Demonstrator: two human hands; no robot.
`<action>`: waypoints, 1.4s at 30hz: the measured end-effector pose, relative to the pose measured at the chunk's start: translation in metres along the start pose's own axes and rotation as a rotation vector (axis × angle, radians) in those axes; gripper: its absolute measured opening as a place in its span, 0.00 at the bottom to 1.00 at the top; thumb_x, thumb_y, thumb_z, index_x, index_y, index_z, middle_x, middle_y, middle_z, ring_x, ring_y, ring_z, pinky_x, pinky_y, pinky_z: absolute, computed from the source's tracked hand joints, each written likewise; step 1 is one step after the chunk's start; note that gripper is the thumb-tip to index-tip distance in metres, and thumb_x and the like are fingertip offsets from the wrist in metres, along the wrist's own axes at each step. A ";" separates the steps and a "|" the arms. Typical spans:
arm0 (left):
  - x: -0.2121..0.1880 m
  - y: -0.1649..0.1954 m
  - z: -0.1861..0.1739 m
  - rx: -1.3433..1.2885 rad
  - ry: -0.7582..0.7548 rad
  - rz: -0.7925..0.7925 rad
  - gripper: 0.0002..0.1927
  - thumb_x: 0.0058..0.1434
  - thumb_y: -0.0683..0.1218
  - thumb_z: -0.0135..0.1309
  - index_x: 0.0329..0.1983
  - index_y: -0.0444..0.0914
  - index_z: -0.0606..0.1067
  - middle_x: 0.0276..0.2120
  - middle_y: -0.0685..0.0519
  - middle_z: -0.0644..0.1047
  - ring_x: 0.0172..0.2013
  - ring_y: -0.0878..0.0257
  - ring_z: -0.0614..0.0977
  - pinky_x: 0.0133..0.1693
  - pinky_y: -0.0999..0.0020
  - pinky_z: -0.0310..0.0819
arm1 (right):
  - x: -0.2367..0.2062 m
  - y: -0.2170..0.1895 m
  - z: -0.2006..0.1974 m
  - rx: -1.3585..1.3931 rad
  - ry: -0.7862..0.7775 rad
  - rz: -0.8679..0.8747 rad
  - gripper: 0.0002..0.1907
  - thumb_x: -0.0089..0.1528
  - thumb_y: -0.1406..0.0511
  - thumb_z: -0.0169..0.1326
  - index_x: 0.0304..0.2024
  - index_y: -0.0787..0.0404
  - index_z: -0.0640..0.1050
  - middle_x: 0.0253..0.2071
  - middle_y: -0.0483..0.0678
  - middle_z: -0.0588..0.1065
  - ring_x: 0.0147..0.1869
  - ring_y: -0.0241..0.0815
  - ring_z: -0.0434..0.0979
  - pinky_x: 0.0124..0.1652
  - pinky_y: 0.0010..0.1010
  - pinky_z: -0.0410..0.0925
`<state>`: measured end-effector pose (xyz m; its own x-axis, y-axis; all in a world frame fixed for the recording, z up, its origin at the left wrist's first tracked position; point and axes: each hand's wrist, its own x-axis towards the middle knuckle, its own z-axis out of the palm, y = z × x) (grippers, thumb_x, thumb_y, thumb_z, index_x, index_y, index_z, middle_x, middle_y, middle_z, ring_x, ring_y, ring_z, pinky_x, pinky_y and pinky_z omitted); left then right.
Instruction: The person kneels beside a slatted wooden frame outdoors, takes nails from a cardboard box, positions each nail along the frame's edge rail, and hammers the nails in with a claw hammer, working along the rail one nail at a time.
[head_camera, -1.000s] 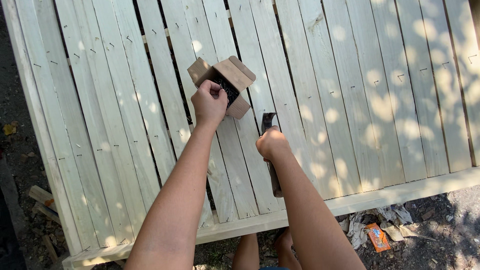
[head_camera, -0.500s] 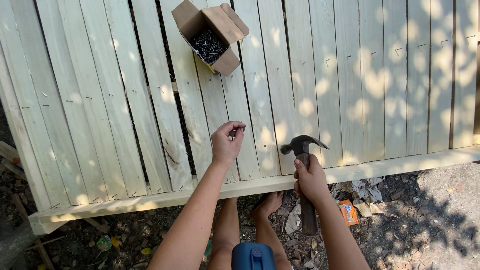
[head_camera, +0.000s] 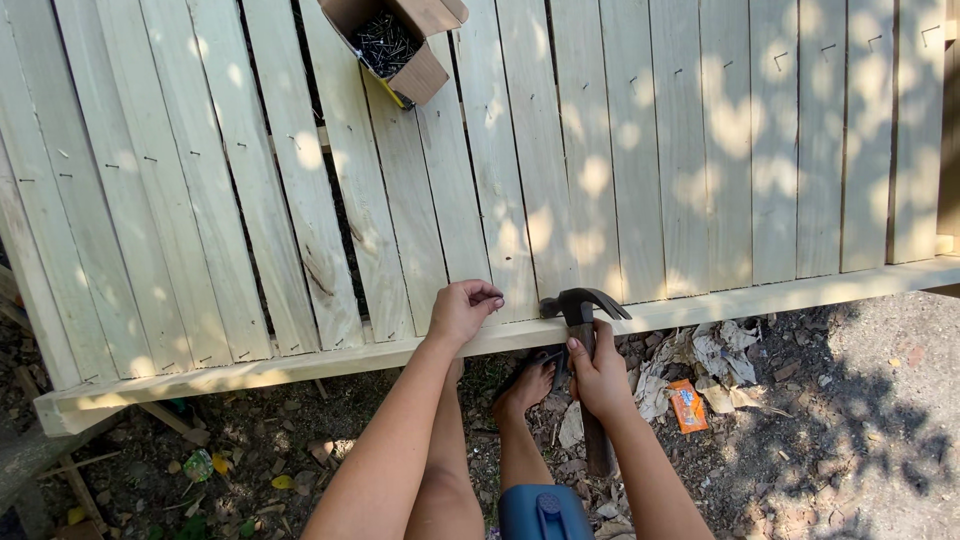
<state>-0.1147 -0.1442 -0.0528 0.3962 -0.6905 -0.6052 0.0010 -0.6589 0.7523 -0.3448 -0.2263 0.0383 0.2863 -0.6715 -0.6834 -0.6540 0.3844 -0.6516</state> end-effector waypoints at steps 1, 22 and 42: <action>-0.002 0.001 0.004 0.024 0.019 -0.015 0.07 0.56 0.44 0.66 0.37 0.40 0.84 0.30 0.54 0.85 0.32 0.68 0.85 0.37 0.73 0.79 | 0.000 0.000 0.001 0.013 0.000 0.010 0.21 0.67 0.61 0.50 0.60 0.59 0.63 0.21 0.49 0.73 0.14 0.42 0.70 0.18 0.36 0.64; -0.007 0.018 0.033 0.697 0.088 0.183 0.05 0.56 0.48 0.61 0.33 0.46 0.85 0.29 0.50 0.83 0.33 0.52 0.84 0.43 0.56 0.77 | 0.006 0.026 0.002 -0.227 0.058 -0.209 0.23 0.67 0.59 0.50 0.61 0.59 0.63 0.31 0.64 0.78 0.36 0.66 0.82 0.37 0.49 0.72; -0.006 0.015 0.033 0.667 0.061 0.185 0.06 0.57 0.47 0.61 0.35 0.45 0.85 0.31 0.50 0.84 0.36 0.51 0.85 0.48 0.56 0.77 | 0.007 0.033 0.002 -0.244 0.065 -0.306 0.27 0.67 0.60 0.50 0.64 0.65 0.61 0.39 0.70 0.78 0.47 0.73 0.79 0.41 0.54 0.71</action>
<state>-0.1473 -0.1600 -0.0469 0.3861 -0.8039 -0.4524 -0.6281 -0.5882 0.5094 -0.3626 -0.2171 0.0114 0.4539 -0.7732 -0.4429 -0.6950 0.0038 -0.7190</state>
